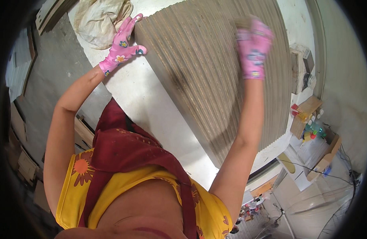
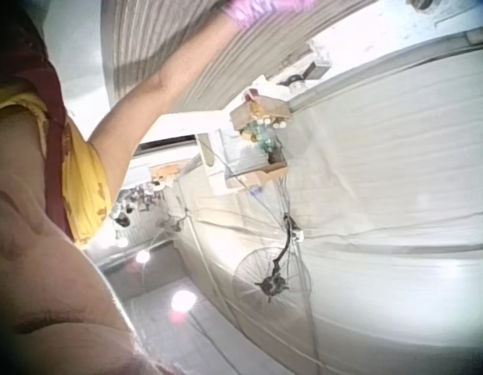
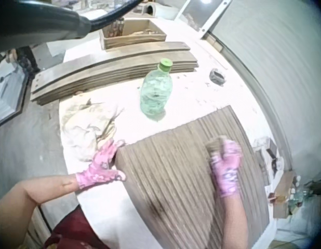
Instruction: The person applies putty to a wood panel, wipes it with a cloth, and then rubs a small block over the surface of another ridged wood panel.
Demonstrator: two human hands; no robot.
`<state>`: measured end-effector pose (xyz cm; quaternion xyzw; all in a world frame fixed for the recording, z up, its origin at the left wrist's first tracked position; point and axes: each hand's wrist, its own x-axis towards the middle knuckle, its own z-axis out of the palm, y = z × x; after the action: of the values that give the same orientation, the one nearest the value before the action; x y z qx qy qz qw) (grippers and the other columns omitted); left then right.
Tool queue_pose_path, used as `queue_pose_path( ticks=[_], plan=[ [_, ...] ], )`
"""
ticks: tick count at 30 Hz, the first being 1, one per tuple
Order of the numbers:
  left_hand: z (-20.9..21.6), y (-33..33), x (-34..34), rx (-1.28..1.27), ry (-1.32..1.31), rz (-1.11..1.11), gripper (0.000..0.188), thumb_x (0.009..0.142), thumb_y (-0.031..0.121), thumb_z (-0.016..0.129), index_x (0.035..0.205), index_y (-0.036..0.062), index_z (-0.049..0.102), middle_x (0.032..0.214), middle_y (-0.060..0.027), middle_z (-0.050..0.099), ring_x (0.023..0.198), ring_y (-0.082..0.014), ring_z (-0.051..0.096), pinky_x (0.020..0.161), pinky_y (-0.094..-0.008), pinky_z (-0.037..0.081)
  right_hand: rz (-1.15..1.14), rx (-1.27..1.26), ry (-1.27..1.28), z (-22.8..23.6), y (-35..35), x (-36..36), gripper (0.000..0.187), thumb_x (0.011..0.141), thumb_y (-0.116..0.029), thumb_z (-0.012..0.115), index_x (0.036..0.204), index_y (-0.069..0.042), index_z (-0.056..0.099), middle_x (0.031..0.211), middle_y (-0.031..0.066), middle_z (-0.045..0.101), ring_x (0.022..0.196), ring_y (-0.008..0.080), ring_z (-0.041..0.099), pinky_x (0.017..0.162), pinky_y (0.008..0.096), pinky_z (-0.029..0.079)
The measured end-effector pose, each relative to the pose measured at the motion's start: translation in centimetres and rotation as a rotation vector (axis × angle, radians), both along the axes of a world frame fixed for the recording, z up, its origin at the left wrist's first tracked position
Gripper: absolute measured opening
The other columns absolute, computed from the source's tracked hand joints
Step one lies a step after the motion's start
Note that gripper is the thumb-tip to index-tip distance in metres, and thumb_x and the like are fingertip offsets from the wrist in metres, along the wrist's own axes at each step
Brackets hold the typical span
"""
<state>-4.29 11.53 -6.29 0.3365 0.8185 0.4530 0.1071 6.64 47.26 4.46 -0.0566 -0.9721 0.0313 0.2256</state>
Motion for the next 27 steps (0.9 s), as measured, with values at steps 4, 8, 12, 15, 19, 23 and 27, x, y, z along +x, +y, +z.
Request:
queue_pose_path(
  ticks=[4, 8, 12, 15, 19, 23, 27],
  plan=[
    [0.0, 0.5, 0.1, 0.037, -0.012, -0.051, 0.101, 0.064, 0.059, 0.076, 0.144, 0.0122, 0.035, 0.145, -0.0067, 0.041, 0.138, -0.0396, 0.027, 0.112, -0.0442, 0.025, -0.567, 0.029, 0.037, -1.5, 12.0, 5.1, 0.040, 0.081, -0.031, 0.069, 0.105, 0.000, 0.065, 0.094, 0.0208, 0.067, 0.086, 0.0338, 0.063, 0.080, 0.0423, 0.049],
    [-0.6, -0.3, 0.4, 0.047, 0.014, -0.009, 0.098, 0.069, 0.060, 0.071, 0.145, 0.0113, 0.032, 0.146, -0.0043, 0.040, 0.137, -0.0415, 0.027, 0.112, -0.0448, 0.026, 0.008, -0.495, -0.133, 2.3, -8.0, -0.4, 0.044, 0.078, -0.029, 0.072, 0.113, -0.005, 0.061, 0.104, 0.0150, 0.064, 0.098, 0.0308, 0.058, 0.085, 0.0442, 0.047],
    [-0.2, -0.1, -0.1, 0.049, 0.049, -0.065, 0.100, 0.071, 0.058, 0.071, 0.147, 0.0119, 0.026, 0.148, -0.0009, 0.039, 0.136, -0.0434, 0.028, 0.111, -0.0456, 0.027, 0.421, -0.232, -0.239, 0.2, -17.0, -1.5, 0.045, 0.076, -0.022, 0.070, 0.118, -0.011, 0.058, 0.100, 0.0112, 0.062, 0.094, 0.0284, 0.058, 0.087, 0.0417, 0.047],
    [-1.4, -0.4, -0.1, 0.088, 0.108, -0.049, 0.101, 0.070, 0.055, 0.073, 0.148, 0.0117, 0.024, 0.147, -0.0008, 0.039, 0.135, -0.0435, 0.030, 0.111, -0.0456, 0.028, 0.246, -0.006, -0.114, -1.1, -10.5, -4.4, 0.046, 0.076, -0.023, 0.070, 0.119, -0.011, 0.058, 0.100, 0.0111, 0.062, 0.095, 0.0284, 0.058, 0.089, 0.0413, 0.047],
    [-1.6, 0.3, 0.0, 0.130, 0.141, -0.058, 0.101, 0.069, 0.056, 0.073, 0.147, 0.0117, 0.026, 0.146, -0.0010, 0.041, 0.134, -0.0424, 0.031, 0.110, -0.0458, 0.031, -0.238, 0.079, 0.038, -1.1, 5.8, -2.8, 0.044, 0.082, -0.034, 0.070, 0.110, 0.000, 0.063, 0.089, 0.0164, 0.065, 0.085, 0.0293, 0.062, 0.081, 0.0392, 0.049],
    [-2.3, -0.2, 0.1, 0.110, 0.158, -0.002, 0.102, 0.069, 0.057, 0.072, 0.147, 0.0088, 0.026, 0.145, -0.0018, 0.042, 0.132, -0.0402, 0.036, 0.109, -0.0441, 0.033, -0.205, -0.513, -0.067, 1.1, -6.2, -4.1, 0.047, 0.079, -0.029, 0.072, 0.116, -0.003, 0.060, 0.095, 0.0155, 0.064, 0.092, 0.0283, 0.059, 0.086, 0.0417, 0.047],
    [-1.9, 0.1, -0.3, 0.241, 0.126, -0.048, 0.101, 0.074, 0.051, 0.071, 0.149, 0.0070, 0.020, 0.146, -0.0068, 0.041, 0.132, -0.0358, 0.038, 0.110, -0.0407, 0.031, 0.443, -0.276, -0.227, 0.6, -18.2, -4.3, 0.049, 0.079, -0.024, 0.069, 0.124, -0.011, 0.054, 0.107, 0.0116, 0.059, 0.106, 0.0284, 0.053, 0.094, 0.0444, 0.042]
  ],
)
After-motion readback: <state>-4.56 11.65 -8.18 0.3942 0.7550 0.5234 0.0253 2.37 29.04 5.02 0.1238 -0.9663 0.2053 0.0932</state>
